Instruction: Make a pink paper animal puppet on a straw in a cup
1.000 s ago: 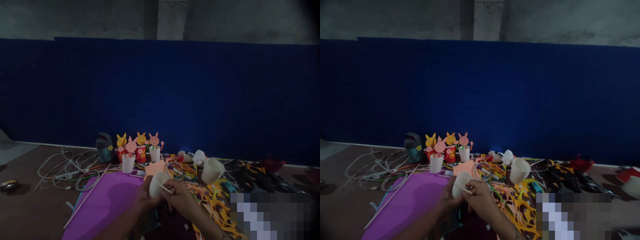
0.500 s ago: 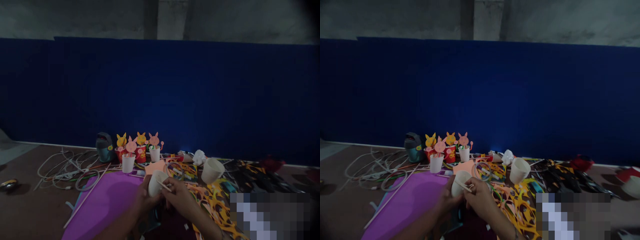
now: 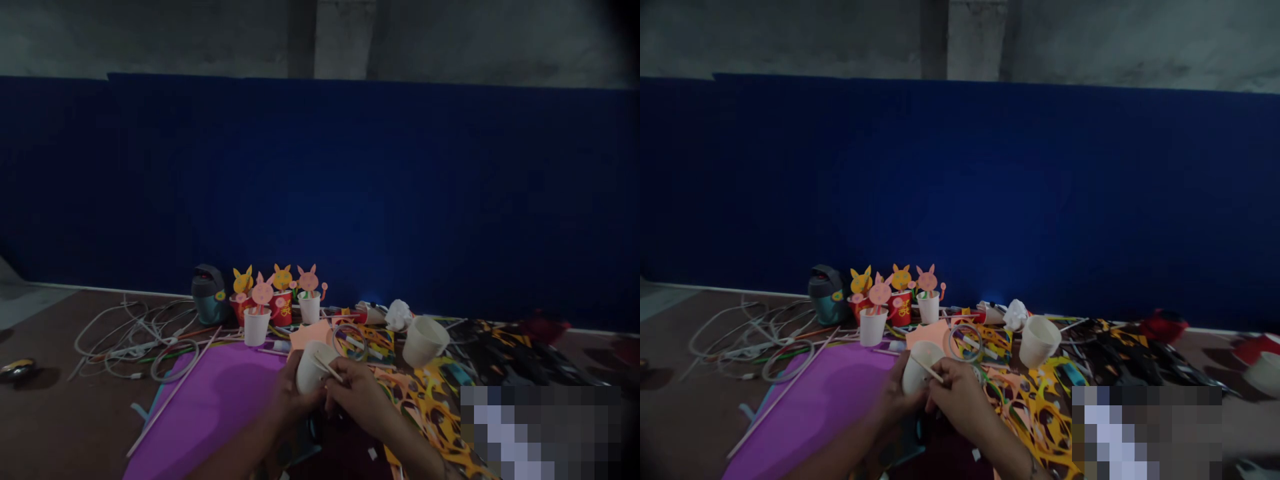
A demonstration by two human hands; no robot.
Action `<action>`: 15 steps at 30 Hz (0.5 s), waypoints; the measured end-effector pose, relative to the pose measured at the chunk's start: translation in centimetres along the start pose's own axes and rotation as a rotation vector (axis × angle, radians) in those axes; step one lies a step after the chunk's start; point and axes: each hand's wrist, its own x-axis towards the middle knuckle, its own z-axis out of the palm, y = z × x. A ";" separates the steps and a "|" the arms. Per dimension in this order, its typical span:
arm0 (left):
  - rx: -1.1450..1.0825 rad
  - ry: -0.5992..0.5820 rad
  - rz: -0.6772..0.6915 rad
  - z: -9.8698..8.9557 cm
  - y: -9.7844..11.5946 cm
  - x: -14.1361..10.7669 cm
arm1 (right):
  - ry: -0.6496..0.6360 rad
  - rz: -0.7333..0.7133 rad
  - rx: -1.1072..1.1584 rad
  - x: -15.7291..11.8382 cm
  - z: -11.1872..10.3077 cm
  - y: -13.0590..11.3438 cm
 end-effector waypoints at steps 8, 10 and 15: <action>-0.092 -0.069 0.011 -0.5 0.1 0.0 | -0.024 -0.026 0.009 0.1 0.0 0.6; -0.111 -0.068 0.032 -0.6 0.0 0.2 | -0.018 -0.055 0.020 0.2 -0.5 0.3; -0.077 0.113 0.099 -1.4 0.2 1.1 | 0.169 -0.156 -0.065 0.7 -3.3 0.0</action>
